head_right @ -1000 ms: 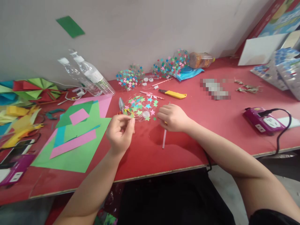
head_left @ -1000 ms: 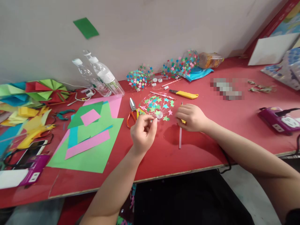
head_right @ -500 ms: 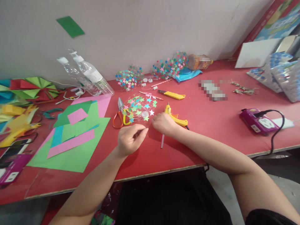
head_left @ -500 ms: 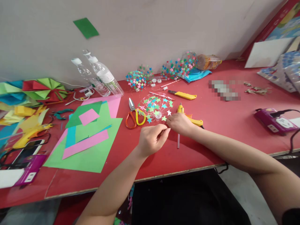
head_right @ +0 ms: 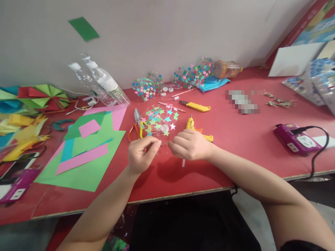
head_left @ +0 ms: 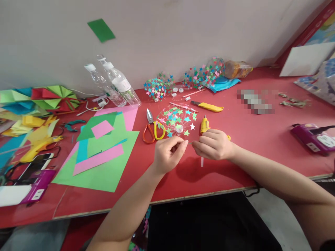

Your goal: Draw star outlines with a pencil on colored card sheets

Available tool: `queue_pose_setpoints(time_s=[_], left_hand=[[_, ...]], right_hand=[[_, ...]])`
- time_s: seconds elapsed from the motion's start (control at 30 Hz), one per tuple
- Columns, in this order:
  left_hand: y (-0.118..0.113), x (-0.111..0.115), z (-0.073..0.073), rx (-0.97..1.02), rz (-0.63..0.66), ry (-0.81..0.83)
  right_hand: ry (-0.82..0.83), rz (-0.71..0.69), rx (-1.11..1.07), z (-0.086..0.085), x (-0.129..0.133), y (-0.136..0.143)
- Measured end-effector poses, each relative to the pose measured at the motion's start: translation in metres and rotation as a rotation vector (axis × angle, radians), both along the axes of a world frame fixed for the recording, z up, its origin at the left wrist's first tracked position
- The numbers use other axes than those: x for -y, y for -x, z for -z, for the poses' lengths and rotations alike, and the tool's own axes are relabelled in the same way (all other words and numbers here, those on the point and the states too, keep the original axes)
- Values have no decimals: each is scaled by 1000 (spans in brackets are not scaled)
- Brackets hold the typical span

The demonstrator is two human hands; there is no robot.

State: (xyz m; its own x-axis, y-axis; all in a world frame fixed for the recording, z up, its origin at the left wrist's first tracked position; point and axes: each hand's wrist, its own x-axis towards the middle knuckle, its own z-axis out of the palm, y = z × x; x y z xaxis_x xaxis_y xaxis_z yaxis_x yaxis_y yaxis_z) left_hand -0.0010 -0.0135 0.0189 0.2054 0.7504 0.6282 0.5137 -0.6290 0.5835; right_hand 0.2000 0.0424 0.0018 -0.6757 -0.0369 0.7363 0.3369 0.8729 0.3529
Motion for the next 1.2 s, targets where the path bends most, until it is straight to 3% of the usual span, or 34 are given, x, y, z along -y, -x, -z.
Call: queue_pose_setpoints(time_s=[0.17,0.27,0.4,0.6,0.83,0.97,1.03,1.13,1.2], left_hand=[[-3,-2,-2,244,216,620],[-3,-4,-1,368,232,794],[-4,-5,1,362,211,765],[-6,-3,4,336,151,623],[-7,-3,7,310,118,556],[-6,-2,5,333,121,529],[-4,-3,4,358,97,480],[4,-6,5,403,27,379],[11,-8,6,435,-28,301]], right_hand=[[-124,-12,28,-7,1,-4],[-156,-27,70,-8,2,-5],[-115,-41,76,-9,3,-2],[368,33,-138,-7,3,7],[761,-94,-246,-6,11,14],[816,-97,-225,-13,8,10],[755,-8,-144,-18,0,1],[686,383,38,-24,-17,-19],[739,577,259,-24,-25,-31]])
